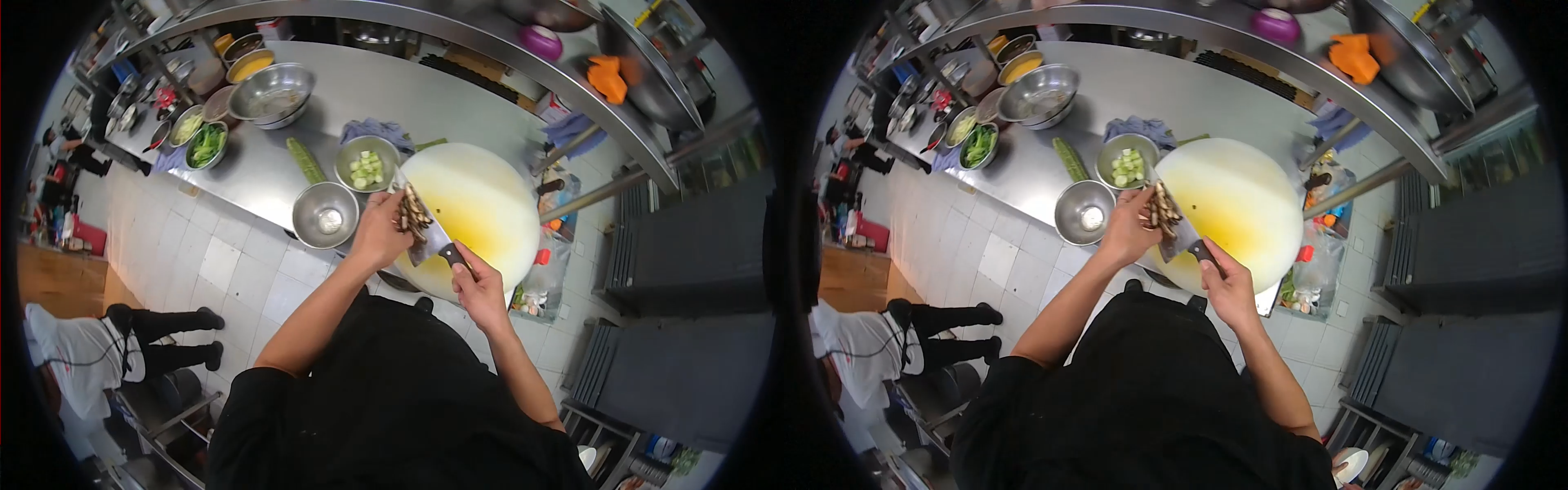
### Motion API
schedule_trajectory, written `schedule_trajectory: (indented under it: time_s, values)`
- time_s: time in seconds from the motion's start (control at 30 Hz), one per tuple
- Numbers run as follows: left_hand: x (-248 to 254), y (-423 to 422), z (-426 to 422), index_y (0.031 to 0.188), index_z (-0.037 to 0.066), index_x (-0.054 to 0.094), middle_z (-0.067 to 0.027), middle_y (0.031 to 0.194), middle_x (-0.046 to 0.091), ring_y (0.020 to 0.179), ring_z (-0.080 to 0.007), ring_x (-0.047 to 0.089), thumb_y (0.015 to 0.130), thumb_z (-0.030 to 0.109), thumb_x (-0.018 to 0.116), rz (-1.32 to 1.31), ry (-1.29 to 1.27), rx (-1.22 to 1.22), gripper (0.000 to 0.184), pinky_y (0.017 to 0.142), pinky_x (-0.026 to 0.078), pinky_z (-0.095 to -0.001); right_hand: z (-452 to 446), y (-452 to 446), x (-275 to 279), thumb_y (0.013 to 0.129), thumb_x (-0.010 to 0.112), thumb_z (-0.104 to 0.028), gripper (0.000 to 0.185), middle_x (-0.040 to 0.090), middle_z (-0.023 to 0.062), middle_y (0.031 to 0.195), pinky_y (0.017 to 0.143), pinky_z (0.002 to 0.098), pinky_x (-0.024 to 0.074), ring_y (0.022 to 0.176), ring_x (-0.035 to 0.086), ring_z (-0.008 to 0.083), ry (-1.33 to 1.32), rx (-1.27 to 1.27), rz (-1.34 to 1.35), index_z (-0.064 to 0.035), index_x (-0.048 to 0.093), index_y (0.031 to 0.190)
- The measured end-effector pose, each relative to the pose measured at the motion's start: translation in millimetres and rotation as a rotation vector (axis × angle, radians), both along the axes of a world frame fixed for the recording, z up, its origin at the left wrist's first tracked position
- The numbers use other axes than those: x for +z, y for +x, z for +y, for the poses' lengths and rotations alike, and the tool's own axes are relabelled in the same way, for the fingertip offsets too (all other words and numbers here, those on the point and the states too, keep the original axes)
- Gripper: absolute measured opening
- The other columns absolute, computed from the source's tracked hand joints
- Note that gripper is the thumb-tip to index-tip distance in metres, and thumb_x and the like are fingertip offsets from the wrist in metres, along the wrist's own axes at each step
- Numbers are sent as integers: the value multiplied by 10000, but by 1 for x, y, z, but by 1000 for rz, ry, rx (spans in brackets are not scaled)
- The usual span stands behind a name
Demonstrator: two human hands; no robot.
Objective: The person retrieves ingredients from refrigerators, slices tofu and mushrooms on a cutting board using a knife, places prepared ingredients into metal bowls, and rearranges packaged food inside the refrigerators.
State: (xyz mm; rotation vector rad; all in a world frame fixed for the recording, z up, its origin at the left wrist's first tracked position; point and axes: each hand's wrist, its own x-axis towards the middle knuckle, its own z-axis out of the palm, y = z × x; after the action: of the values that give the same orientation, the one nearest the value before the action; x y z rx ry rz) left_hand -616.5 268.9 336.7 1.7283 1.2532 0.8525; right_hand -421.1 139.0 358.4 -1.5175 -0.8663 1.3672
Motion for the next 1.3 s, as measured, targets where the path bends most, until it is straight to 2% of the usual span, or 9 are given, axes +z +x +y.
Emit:
schedule_trajectory:
  time_s: [0.07,0.23,0.5,0.7,0.8,0.93,1.03,1.17,1.3]
  values:
    - [5,-32,3,1344,-32,557,-189,1230,543,937,-298,660,685,-8,701,-40,18,54,675,847,555,-358,19,-28,8,1007,601,-139,442,632,-24,851,612,225,452,704,526,57,126,130,-159,-69,542,1440]
    - [-47,-136,21,1422,-47,479,-278,1414,522,1247,-334,599,764,60,675,-43,-321,266,695,1005,501,-383,64,-110,27,960,578,-182,389,697,240,942,781,501,533,882,672,417,332,416,-835,-73,594,1333]
    - [-29,-123,-12,1495,-32,378,-254,1547,382,1445,-401,362,886,148,638,6,161,182,687,1169,324,-436,74,-118,5,992,584,-180,404,708,125,831,674,350,527,682,668,224,219,294,-570,-68,584,1380]
    - [-41,-114,-8,1477,-33,408,-232,1544,401,1483,-431,271,1003,528,442,560,468,-13,735,1188,105,-635,60,-108,11,1009,578,-176,429,625,18,746,531,235,423,568,493,62,-125,172,-142,-65,555,1423]
    - [-62,-132,6,1410,-42,464,-233,1479,479,1450,-445,321,984,460,520,663,138,63,661,1162,161,-659,42,-95,14,1012,574,-161,419,616,13,744,512,225,398,552,458,54,-89,48,-117,-51,557,1416]
    - [-62,-168,19,1318,-44,526,-236,1404,539,1367,-451,429,941,407,606,528,350,87,594,1110,310,-611,12,-57,9,997,584,-111,385,681,68,808,556,268,466,625,585,104,104,-188,-253,-10,577,1369]
    - [-72,-183,32,1282,-26,552,-254,1353,558,1258,-437,529,895,364,667,409,257,311,562,999,449,-520,3,-34,12,948,609,-80,389,718,221,1003,783,421,555,890,722,353,365,-253,-1175,2,590,1328]
    - [-112,-205,54,1107,-49,674,-260,1017,708,929,-416,685,882,287,640,497,-329,225,406,829,533,-468,7,-7,-21,872,654,-63,464,663,156,925,689,432,539,812,662,322,243,-144,-1520,-104,615,1333]
    - [-135,-217,41,1109,-61,702,-119,955,732,859,-190,668,892,203,615,7,-459,284,352,767,520,-357,-10,-3,-45,862,668,-117,528,634,163,1090,816,449,511,961,626,341,209,-48,-1426,-135,568,1380]
